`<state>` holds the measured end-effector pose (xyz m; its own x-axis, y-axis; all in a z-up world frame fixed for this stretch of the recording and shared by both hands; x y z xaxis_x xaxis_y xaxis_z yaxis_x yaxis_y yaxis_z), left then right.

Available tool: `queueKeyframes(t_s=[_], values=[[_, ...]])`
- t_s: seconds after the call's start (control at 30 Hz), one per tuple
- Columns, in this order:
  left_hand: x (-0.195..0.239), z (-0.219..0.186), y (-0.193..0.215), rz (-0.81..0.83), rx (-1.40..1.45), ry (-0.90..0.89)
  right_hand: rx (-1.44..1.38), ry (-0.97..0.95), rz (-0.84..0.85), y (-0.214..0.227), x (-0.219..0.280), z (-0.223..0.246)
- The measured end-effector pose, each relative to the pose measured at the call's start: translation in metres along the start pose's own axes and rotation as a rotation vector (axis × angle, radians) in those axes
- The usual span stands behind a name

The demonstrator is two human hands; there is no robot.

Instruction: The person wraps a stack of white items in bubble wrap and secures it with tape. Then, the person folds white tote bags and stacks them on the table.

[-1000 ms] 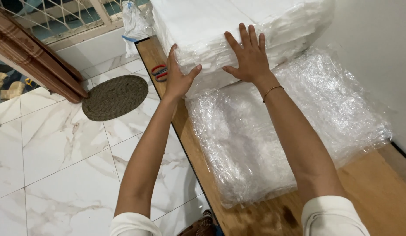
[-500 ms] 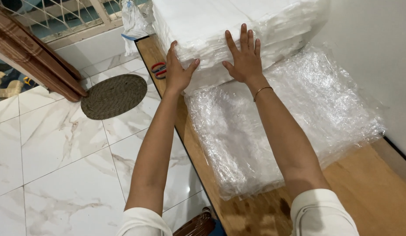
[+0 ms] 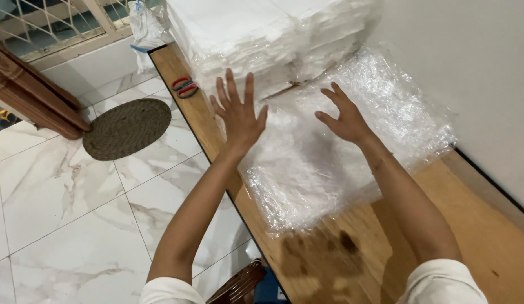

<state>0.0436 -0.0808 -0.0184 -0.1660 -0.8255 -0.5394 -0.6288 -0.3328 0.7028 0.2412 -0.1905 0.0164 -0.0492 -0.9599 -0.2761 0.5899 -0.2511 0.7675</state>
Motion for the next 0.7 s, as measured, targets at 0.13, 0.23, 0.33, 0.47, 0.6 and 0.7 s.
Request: queueKeyframes(t_s=[0.13, 0.23, 0.33, 0.47, 0.6, 0.7], values=[[0.034, -0.044, 0.008, 0.190, 0.079, -0.130, 0.015, -0.073, -0.010, 0.032, 0.074, 0.014], [0.058, -0.076, 0.009, 0.408, 0.232, -0.194, 0.042, -0.142, -0.050, 0.047, 0.131, -0.004], [0.089, -0.112, -0.008, 0.607, 0.314, -0.382, 0.074, -0.207, -0.142, 0.063, 0.188, -0.028], [0.131, -0.162, -0.013, 0.923, 0.325, -0.626, 0.094, -0.363, -0.215, 0.077, 0.252, -0.025], [0.177, -0.213, -0.018, 1.087, 0.180, -0.818, 0.121, -0.496, -0.269, 0.078, 0.321, -0.026], [0.216, -0.241, -0.028, 1.238, 0.164, -0.886, 0.147, -0.619, -0.310, 0.072, 0.362, -0.010]])
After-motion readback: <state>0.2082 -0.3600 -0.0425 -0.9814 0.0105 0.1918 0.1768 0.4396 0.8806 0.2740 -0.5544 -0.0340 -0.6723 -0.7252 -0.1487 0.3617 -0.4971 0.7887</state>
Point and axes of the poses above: each hand's wrist, its own x-axis away from the middle knuckle, its own y-axis out of the back of the hand, z = x × y, the point moved 1 cm from there along -x, towards the middle knuckle, and after that the axes turned 15 degrees about y, right-handed, at the moved point
